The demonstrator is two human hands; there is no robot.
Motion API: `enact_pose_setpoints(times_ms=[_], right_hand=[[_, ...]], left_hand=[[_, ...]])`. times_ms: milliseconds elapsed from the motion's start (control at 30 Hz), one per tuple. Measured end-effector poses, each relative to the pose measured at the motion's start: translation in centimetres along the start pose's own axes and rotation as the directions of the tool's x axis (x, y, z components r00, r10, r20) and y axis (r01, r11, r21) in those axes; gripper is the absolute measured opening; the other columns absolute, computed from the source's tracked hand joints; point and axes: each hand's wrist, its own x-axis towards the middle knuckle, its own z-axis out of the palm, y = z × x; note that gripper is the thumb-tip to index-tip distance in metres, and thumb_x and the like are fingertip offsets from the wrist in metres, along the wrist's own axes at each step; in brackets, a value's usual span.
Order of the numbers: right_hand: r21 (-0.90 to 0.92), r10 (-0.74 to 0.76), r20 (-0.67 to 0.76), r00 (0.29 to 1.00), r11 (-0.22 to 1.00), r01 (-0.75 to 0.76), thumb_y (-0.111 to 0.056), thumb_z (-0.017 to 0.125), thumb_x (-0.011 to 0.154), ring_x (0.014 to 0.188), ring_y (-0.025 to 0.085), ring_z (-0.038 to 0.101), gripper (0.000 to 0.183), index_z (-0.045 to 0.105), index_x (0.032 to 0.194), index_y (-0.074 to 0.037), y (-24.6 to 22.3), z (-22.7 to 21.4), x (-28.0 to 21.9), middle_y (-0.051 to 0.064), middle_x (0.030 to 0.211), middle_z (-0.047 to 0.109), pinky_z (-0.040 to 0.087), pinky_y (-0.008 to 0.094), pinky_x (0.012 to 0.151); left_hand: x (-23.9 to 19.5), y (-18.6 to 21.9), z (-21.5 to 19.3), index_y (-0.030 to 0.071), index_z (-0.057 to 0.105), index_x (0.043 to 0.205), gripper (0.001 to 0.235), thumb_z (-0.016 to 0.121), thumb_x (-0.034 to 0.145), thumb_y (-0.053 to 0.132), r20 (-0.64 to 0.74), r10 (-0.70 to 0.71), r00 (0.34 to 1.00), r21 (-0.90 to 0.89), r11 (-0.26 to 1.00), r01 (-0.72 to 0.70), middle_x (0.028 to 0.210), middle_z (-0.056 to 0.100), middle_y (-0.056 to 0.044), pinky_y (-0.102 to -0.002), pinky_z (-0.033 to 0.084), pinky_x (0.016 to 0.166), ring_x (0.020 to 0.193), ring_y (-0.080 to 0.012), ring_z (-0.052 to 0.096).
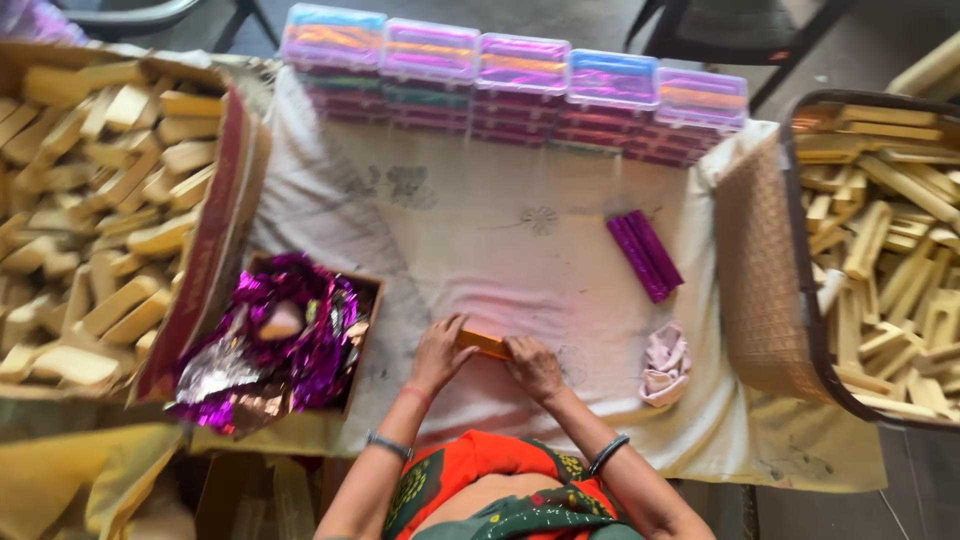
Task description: The person wraps a wooden block in shiny foil paper and places it on the floor. They then wipe a clear plastic container with a cloth and place the wrapped block inside.
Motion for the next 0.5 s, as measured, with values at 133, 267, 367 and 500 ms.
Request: enact_pose_setpoints(times_ms=[133,267,367,500], right_hand=[[-0.066,0.152,-0.021,0.988,0.986,-0.153,-0.017,0.077,0.074,0.096,0.031,0.066,0.051,0.063,0.122,-0.006,2.7,-1.2,-1.9,0.011,0.102,0.069,0.055,0.043,0.08],[-0.165,0.28,-0.166,0.946,0.937,-0.306,-0.018,0.079,0.076,0.096,0.03,0.067,0.054,0.063,0.126,-0.006,7.8,-1.2,-2.4,0.01,0.104,0.07,0.056,0.042,0.079],[-0.215,0.322,-0.284,0.903,0.896,-0.388,-0.019,0.079,0.075,0.098,0.029,0.068,0.054,0.064,0.125,-0.007,11.0,-2.5,-0.9,0.01,0.107,0.071,0.058,0.042,0.08],[-0.233,0.475,-0.307,0.825,0.803,-0.549,-0.026,0.078,0.089,0.098,0.026,0.07,0.043,0.064,0.125,-0.006,17.5,-2.9,1.6,0.011,0.107,0.071,0.06,0.039,0.08]], left_hand=[[-4.1,2.4,-0.7,0.008,0.049,0.147,0.08,0.081,0.078,0.032,0.033,-0.019,0.999,0.092,0.996,0.016,0.143,0.052,-0.014,-0.045,0.046,0.098,0.124,-0.0351,0.052],[-7.4,2.9,-0.8,0.015,0.06,0.129,0.059,0.08,0.075,0.027,0.319,0.145,0.937,0.052,0.984,-0.17,0.135,0.052,-0.01,-0.048,0.04,0.102,0.128,-0.0331,0.047],[-7.3,3.7,-1.4,0.022,0.065,0.119,0.044,0.079,0.077,0.027,0.44,0.134,0.888,0.061,0.982,-0.178,0.13,0.055,-0.006,-0.049,0.037,0.104,0.129,-0.0306,0.044],[-6.3,4.9,-2.4,0.024,0.069,0.112,0.031,0.076,0.082,0.027,0.505,0.035,0.862,0.056,0.996,-0.073,0.127,0.055,-0.001,-0.047,0.037,0.102,0.13,-0.0287,0.042]])
